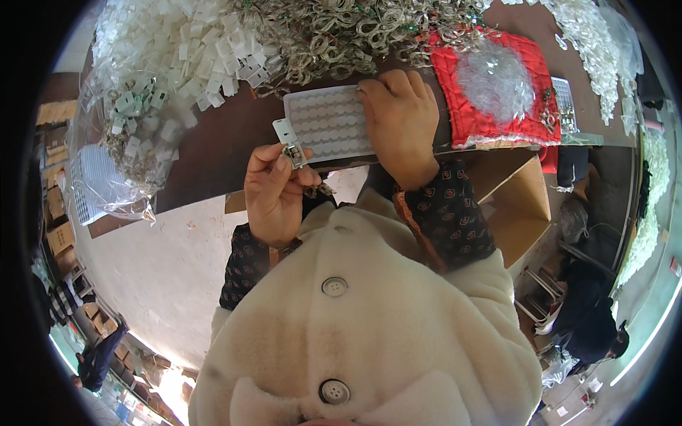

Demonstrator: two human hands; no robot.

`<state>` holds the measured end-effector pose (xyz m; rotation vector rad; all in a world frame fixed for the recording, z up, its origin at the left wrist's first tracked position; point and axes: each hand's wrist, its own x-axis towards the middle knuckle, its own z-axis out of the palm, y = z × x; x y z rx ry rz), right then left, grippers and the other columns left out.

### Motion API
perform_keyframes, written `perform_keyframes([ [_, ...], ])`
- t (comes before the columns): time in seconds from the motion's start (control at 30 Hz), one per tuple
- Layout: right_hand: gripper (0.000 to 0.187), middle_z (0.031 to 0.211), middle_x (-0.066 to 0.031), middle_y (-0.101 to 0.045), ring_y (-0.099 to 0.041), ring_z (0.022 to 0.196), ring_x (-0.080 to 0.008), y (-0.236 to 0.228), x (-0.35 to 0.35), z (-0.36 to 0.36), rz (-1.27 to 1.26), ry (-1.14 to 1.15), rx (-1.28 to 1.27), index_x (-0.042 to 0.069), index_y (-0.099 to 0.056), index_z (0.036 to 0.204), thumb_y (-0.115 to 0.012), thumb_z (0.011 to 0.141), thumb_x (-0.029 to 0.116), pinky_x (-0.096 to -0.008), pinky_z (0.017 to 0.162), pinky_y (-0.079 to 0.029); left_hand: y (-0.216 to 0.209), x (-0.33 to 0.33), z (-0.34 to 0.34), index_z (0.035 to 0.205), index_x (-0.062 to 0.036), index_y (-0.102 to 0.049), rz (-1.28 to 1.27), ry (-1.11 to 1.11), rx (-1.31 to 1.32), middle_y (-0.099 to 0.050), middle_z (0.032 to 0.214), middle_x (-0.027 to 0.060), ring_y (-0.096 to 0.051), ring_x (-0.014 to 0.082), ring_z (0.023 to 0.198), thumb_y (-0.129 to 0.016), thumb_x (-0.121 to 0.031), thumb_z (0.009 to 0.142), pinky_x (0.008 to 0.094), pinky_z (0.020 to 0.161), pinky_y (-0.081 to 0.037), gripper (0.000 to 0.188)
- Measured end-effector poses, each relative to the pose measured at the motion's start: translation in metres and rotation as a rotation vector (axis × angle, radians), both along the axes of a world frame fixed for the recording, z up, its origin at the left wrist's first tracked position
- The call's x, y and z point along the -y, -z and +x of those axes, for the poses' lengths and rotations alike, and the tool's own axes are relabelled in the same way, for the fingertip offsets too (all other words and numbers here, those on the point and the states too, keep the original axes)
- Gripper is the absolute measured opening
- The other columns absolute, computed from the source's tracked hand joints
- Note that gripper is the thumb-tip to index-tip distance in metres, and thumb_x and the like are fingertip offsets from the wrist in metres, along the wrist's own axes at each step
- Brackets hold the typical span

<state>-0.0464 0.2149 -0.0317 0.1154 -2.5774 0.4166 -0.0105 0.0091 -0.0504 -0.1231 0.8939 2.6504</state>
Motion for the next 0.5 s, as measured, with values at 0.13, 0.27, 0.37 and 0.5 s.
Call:
perform_keyframes([
  [0.13, 0.015, 0.087, -0.0073, -0.068, -0.065, 0.080, -0.0271, -0.018, 0.019, 0.014, -0.265, -0.193, 0.000, 0.007, -0.073, 0.093, -0.074, 0.080, 0.000, -0.0352, 0.069, -0.052, -0.001, 0.000, 0.000, 0.115, -0.0040, -0.058, 0.058, 0.013, 0.000, -0.068, 0.110, 0.0187, -0.069, 0.0242, 0.083, -0.056, -0.002, 0.098, 0.0387, 0.077, -0.059, 0.017],
  [0.27, 0.017, 0.085, -0.0099, -0.071, -0.068, 0.073, -0.0252, -0.029, 0.043, 0.034, -0.497, -0.346, 0.008, 0.005, -0.071, 0.093, -0.073, 0.079, -0.005, -0.0322, 0.064, -0.054, -0.005, -0.001, 0.004, 0.115, -0.0039, -0.058, 0.084, 0.022, -0.010, -0.068, 0.108, 0.0160, -0.070, 0.0249, 0.084, -0.055, -0.001, 0.099, 0.0381, 0.076, -0.060, 0.016],
  [0.37, 0.017, 0.084, -0.0104, -0.071, -0.068, 0.070, -0.0241, -0.031, 0.050, 0.038, -0.507, -0.391, -0.041, 0.004, -0.070, 0.093, -0.072, 0.079, -0.007, -0.0312, 0.061, -0.054, -0.007, 0.002, 0.007, 0.114, -0.0036, -0.058, 0.101, 0.054, -0.037, -0.069, 0.106, 0.0143, -0.071, 0.0247, 0.082, -0.055, -0.001, 0.099, 0.0380, 0.075, -0.060, 0.016],
  [0.5, 0.017, 0.083, -0.0095, -0.071, -0.067, 0.068, -0.0237, -0.035, 0.047, 0.042, -0.530, -0.436, 0.059, 0.003, -0.070, 0.091, -0.071, 0.079, -0.008, -0.0302, 0.060, -0.053, -0.007, 0.007, 0.011, 0.114, -0.0041, -0.059, 0.090, 0.085, -0.021, -0.069, 0.101, 0.0126, -0.071, 0.0239, 0.080, -0.056, -0.003, 0.099, 0.0384, 0.073, -0.060, 0.015],
])
